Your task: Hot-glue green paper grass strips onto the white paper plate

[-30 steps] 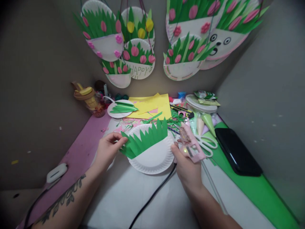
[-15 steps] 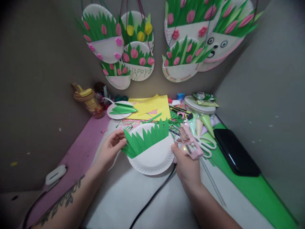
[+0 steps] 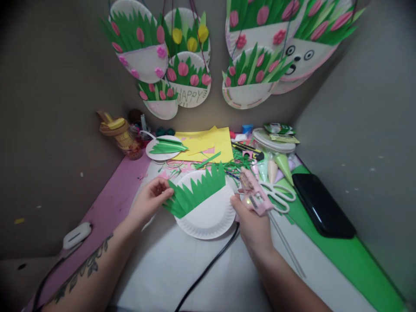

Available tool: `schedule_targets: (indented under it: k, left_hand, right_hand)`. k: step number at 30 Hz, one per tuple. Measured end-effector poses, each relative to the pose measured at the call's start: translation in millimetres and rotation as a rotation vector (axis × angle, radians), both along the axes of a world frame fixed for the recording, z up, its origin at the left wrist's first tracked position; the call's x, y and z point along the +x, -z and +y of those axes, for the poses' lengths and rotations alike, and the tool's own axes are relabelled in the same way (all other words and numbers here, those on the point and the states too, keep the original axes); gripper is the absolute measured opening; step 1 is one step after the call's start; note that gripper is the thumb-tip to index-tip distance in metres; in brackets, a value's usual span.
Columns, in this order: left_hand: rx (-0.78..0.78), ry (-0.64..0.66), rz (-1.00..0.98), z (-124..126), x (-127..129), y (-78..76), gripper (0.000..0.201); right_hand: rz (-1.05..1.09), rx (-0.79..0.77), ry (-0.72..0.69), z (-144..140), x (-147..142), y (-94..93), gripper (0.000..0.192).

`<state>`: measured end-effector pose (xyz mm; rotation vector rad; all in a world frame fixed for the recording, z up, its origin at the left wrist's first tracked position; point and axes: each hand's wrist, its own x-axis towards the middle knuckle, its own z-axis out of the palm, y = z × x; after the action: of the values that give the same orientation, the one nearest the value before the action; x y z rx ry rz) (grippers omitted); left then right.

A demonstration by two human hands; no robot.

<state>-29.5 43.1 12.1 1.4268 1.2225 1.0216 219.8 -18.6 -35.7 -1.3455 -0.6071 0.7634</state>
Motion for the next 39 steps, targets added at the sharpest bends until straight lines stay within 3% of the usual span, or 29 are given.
schedule_targets:
  k: [9,16,24,29,35,39]
  left_hand:
    - [-0.009,0.027,0.069,3,-2,1.6,0.022]
    - [-0.111,-0.039,-0.029,3,2,5.6,0.025]
    - [-0.099,-0.13,-0.072,3,5,8.7,0.03]
    - [-0.021,-0.221,-0.063,1,9,14.6,0.054]
    - [-0.147,-0.071,-0.117,-10,13,21.2,0.076]
    - [-0.122,-0.114,-0.162,-12,12,20.8,0.084]
  right_hand:
    - [-0.098,-0.012,0.002,-1,5,12.5,0.042]
    - [-0.072,-0.061,0.006,-3,2,9.2,0.038]
    - [0.046,0.021,-0.016,-2,-7,-2.1,0.038]
    - [0.062,0.061,-0.009,0,-9,0.7,0.04]
    - [0.028,0.029,0.054,0,-7,0.9,0.04]
    - [0.054,0.041,0.073,1,-7,-5.7,0.046]
